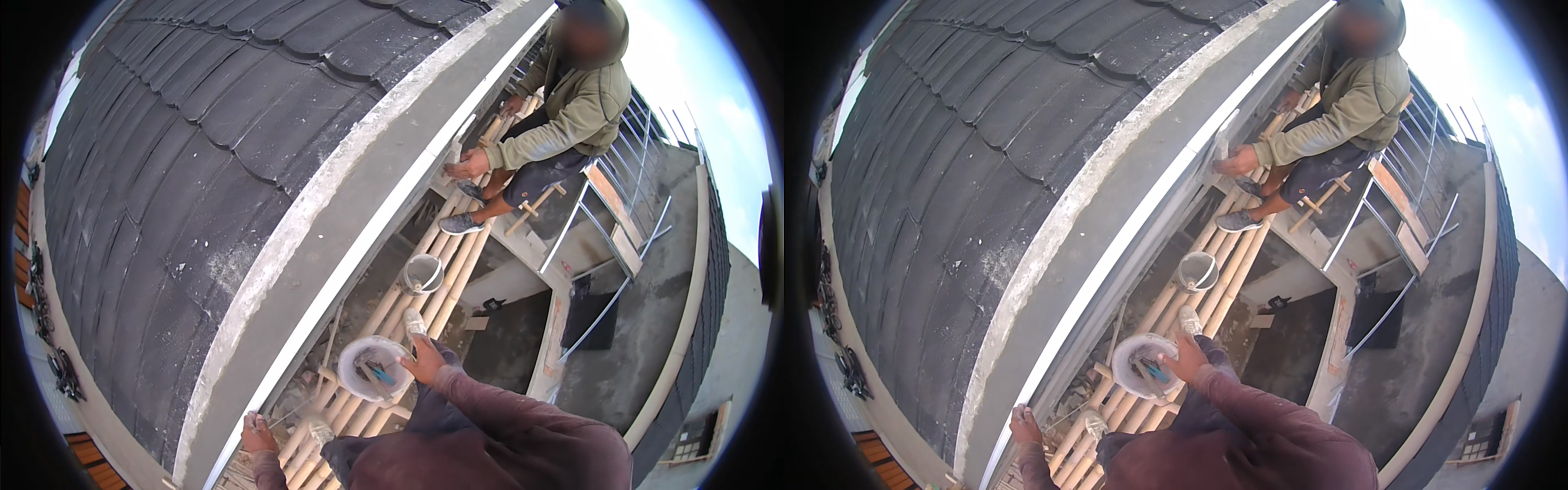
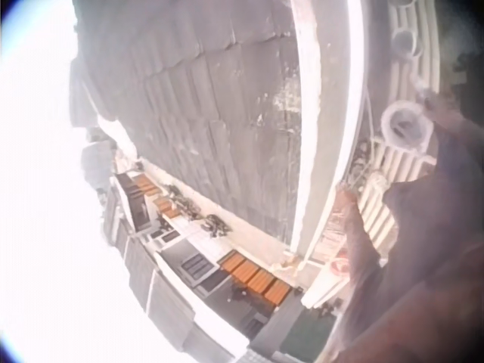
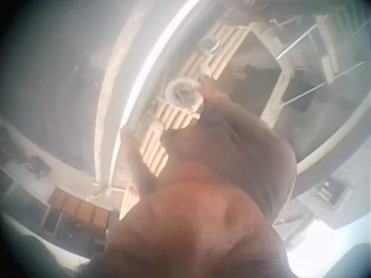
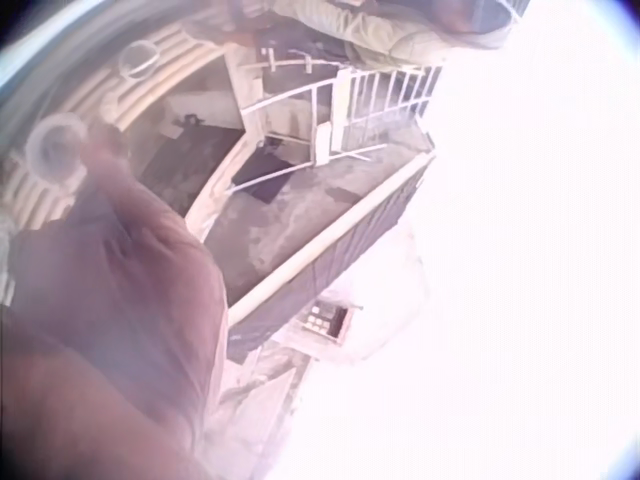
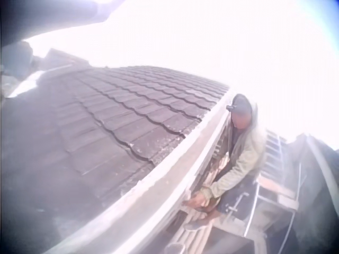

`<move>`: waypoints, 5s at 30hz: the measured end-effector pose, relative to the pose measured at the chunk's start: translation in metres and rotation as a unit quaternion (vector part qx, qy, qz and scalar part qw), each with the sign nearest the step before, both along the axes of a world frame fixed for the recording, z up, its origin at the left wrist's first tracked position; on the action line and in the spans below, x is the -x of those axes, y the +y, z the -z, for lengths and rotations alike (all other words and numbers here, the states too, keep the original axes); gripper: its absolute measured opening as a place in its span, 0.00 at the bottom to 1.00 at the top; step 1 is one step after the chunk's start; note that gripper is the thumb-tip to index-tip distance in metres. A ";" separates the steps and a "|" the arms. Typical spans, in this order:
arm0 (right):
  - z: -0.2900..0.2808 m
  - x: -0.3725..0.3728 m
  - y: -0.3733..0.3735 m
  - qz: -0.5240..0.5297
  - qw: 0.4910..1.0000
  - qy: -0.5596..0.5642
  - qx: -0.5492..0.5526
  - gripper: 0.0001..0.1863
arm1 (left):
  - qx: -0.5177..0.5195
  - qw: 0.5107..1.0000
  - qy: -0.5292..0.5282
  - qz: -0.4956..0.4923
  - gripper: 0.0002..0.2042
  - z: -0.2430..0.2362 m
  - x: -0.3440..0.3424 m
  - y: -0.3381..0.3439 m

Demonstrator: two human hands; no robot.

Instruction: The person applies cement to the edge of a roof and wall structure using a trowel and a small axe-like tool. They reach into a bucket to retrieve materials and use a long metal guide to straighten the edge.

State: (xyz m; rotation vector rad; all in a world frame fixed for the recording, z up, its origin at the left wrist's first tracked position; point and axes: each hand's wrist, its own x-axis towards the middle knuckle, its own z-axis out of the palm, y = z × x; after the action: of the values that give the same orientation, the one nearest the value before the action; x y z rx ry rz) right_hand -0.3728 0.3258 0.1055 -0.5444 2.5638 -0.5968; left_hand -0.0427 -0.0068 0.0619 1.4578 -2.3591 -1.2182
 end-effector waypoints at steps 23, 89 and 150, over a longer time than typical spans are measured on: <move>-0.013 -0.162 -0.043 -0.107 0.990 -0.033 -0.087 0.40 | -0.037 0.999 -0.010 0.013 0.11 0.015 -0.008 -0.017; 0.045 -0.105 -0.067 -0.168 0.963 -0.210 -0.036 0.38 | 0.011 0.987 -0.034 0.156 0.12 0.030 -0.033 -0.033; -0.259 0.086 0.017 0.244 0.806 0.498 0.204 0.22 | 0.047 0.973 -0.014 0.225 0.12 0.049 -0.030 -0.039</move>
State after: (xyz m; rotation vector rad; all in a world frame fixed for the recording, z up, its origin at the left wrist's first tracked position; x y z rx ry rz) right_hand -0.4589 0.3432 0.3642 -0.3616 3.6505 -1.3544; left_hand -0.0127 -0.0463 0.0131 0.9435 -2.8213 -1.1483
